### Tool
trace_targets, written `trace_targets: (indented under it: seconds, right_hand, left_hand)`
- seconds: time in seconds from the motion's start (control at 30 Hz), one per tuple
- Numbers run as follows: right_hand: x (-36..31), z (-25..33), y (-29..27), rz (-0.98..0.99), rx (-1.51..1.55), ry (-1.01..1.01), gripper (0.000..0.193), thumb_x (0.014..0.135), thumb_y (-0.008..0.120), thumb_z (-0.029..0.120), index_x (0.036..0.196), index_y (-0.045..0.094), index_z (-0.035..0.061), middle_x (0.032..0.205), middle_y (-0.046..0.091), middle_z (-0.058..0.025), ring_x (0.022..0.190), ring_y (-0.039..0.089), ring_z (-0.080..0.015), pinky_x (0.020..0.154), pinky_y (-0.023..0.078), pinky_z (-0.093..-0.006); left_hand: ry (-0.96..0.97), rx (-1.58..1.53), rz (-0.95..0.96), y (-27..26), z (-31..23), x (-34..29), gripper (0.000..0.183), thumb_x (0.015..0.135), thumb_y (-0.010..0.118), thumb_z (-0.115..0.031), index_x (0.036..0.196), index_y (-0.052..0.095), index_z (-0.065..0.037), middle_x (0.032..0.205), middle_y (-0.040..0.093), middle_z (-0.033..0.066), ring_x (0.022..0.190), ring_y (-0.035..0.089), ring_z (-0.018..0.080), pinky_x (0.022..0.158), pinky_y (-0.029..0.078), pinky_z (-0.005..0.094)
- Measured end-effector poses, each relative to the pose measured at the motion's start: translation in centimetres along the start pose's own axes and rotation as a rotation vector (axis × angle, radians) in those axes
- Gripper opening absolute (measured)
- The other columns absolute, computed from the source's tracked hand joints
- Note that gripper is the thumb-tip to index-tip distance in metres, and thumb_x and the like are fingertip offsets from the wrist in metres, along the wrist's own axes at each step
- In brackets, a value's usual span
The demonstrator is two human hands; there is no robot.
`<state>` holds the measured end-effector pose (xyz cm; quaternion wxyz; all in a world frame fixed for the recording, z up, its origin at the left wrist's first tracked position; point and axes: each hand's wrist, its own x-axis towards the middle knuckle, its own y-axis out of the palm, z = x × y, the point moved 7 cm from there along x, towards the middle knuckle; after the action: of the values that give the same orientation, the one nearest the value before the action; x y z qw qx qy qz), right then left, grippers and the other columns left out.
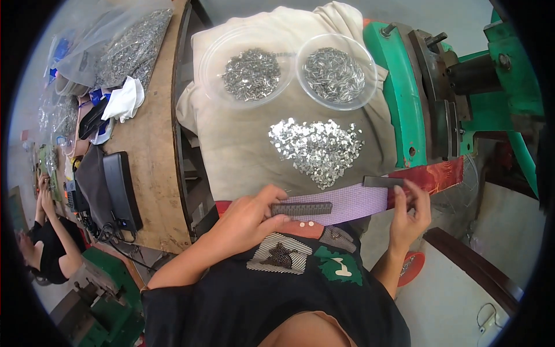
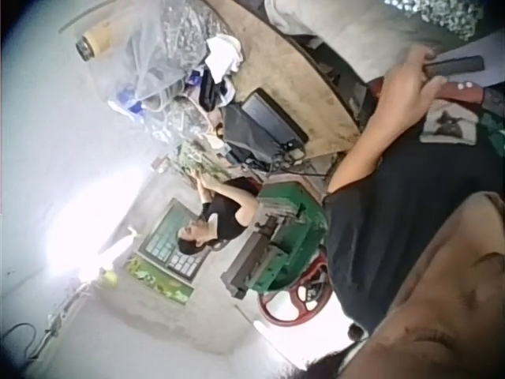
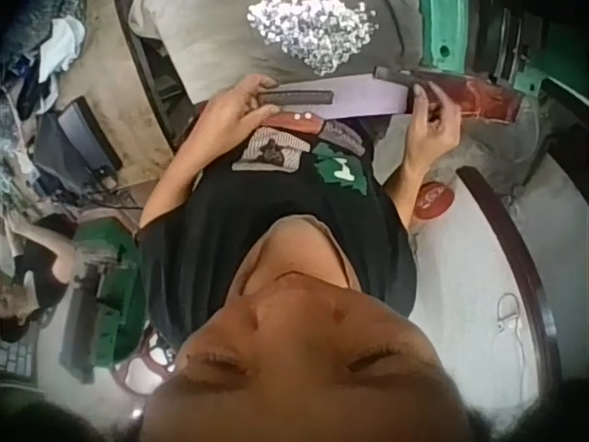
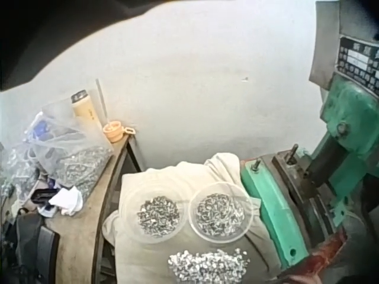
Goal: The person assembles small metal components onto a fabric strip by hand, then secures them in place using a manual press machine.
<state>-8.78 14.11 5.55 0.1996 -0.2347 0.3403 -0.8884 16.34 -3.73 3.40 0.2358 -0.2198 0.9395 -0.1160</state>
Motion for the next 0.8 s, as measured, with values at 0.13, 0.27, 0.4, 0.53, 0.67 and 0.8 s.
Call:
trace_targets:
  seconds: [0.13,0.27,0.4,0.53,0.67,0.8]
  right_hand:
    - [-1.3,8.3,4.5,0.315,0.173,-0.534,0.026,0.069,0.083,0.004,0.094,0.076,0.0079,0.076,0.061,-0.0034,0.061,0.056,-0.0179,0.052,0.043,-0.0314]
    - [-2.1,12.5,9.2,0.521,0.224,-0.741,0.026,0.067,0.082,0.012,0.093,0.077,0.0134,0.078,0.056,-0.0008,0.069,0.055,-0.0194,0.060,0.044,-0.0333]
    - [-2.9,13.9,11.8,0.700,0.159,-0.847,0.025,0.067,0.081,0.015,0.092,0.077,0.0164,0.083,0.056,0.0009,0.081,0.055,-0.0201,0.070,0.043,-0.0348]
    - [-2.9,13.9,11.8,0.744,0.138,-0.887,0.023,0.067,0.080,0.016,0.089,0.076,0.0157,0.084,0.057,0.0013,0.085,0.055,-0.0210,0.072,0.042,-0.0357]
    - [-2.9,13.2,11.5,0.679,0.166,-0.833,0.018,0.067,0.080,0.015,0.084,0.073,0.0149,0.086,0.058,0.0009,0.087,0.055,-0.0221,0.074,0.042,-0.0373]
    - [-3.1,12.8,11.1,0.603,0.113,-0.785,0.018,0.068,0.080,0.015,0.084,0.071,0.0138,0.087,0.059,0.0005,0.091,0.055,-0.0235,0.078,0.040,-0.0380]
  left_hand:
    - [0.047,0.076,-0.142,-0.4,0.7,-1.1,0.025,0.082,0.074,-0.006,0.101,0.060,0.001,0.086,0.059,0.0129,0.071,0.065,0.0270,0.063,0.052,0.0372]
    - [0.100,0.199,-0.245,-0.4,0.4,-1.7,0.026,0.079,0.076,-0.003,0.101,0.062,0.000,0.092,0.054,0.0110,0.070,0.064,0.0244,0.062,0.053,0.0370]
    - [0.091,0.146,-0.274,-0.5,1.0,-1.9,0.024,0.080,0.076,-0.004,0.100,0.064,0.000,0.096,0.054,0.0106,0.070,0.064,0.0228,0.062,0.053,0.0363]
    - [0.103,0.100,-0.260,-0.7,1.2,-1.9,0.025,0.081,0.076,-0.005,0.101,0.064,-0.001,0.095,0.054,0.0105,0.070,0.064,0.0229,0.061,0.052,0.0359]
    - [0.108,0.075,-0.255,-0.9,1.3,-1.7,0.025,0.081,0.076,-0.006,0.102,0.064,0.000,0.094,0.054,0.0106,0.070,0.064,0.0228,0.062,0.052,0.0356]
    - [0.120,0.108,-0.256,-1.1,1.4,-1.7,0.024,0.079,0.079,-0.005,0.101,0.068,-0.001,0.095,0.059,0.0072,0.071,0.064,0.0131,0.062,0.053,0.0269]
